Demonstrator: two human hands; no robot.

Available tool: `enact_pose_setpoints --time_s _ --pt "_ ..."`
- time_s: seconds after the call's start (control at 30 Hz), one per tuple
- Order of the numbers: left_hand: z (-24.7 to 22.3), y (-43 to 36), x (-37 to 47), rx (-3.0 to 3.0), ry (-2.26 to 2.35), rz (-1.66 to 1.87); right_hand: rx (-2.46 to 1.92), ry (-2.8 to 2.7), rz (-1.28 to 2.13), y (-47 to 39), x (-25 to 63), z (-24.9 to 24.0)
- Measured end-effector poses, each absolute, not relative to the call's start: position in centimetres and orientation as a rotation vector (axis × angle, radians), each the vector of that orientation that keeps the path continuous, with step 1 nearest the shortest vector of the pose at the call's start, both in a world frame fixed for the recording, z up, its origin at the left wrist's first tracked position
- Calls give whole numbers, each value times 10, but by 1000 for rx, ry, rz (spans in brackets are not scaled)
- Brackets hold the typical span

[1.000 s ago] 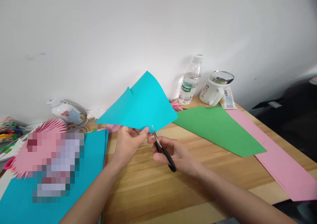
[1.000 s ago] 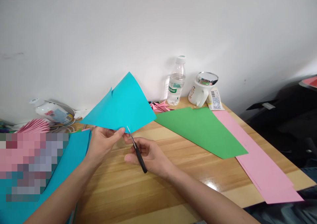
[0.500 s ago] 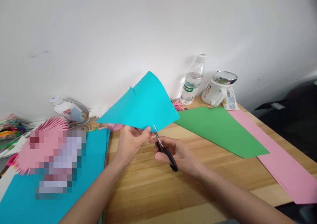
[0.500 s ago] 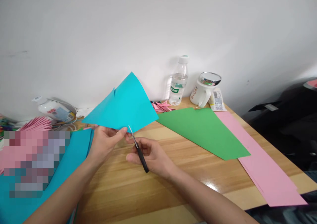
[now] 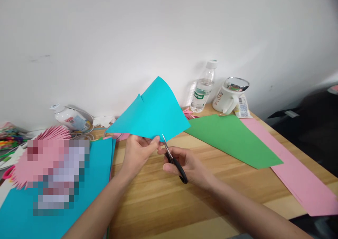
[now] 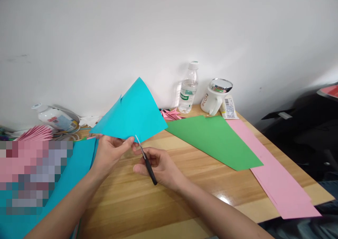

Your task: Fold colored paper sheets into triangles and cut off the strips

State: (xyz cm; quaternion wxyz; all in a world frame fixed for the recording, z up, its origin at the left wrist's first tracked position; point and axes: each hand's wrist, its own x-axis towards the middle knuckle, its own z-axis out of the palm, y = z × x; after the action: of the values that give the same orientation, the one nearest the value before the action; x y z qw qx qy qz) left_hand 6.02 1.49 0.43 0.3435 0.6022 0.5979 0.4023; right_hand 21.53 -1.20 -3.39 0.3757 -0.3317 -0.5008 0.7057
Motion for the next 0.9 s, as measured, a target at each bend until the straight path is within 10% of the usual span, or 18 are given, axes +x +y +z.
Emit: enact_pose_setpoints --time_s 0.9 --pt "15 12 63 1506 1501 1054 -855 -1238 1732 -15 211 -35"
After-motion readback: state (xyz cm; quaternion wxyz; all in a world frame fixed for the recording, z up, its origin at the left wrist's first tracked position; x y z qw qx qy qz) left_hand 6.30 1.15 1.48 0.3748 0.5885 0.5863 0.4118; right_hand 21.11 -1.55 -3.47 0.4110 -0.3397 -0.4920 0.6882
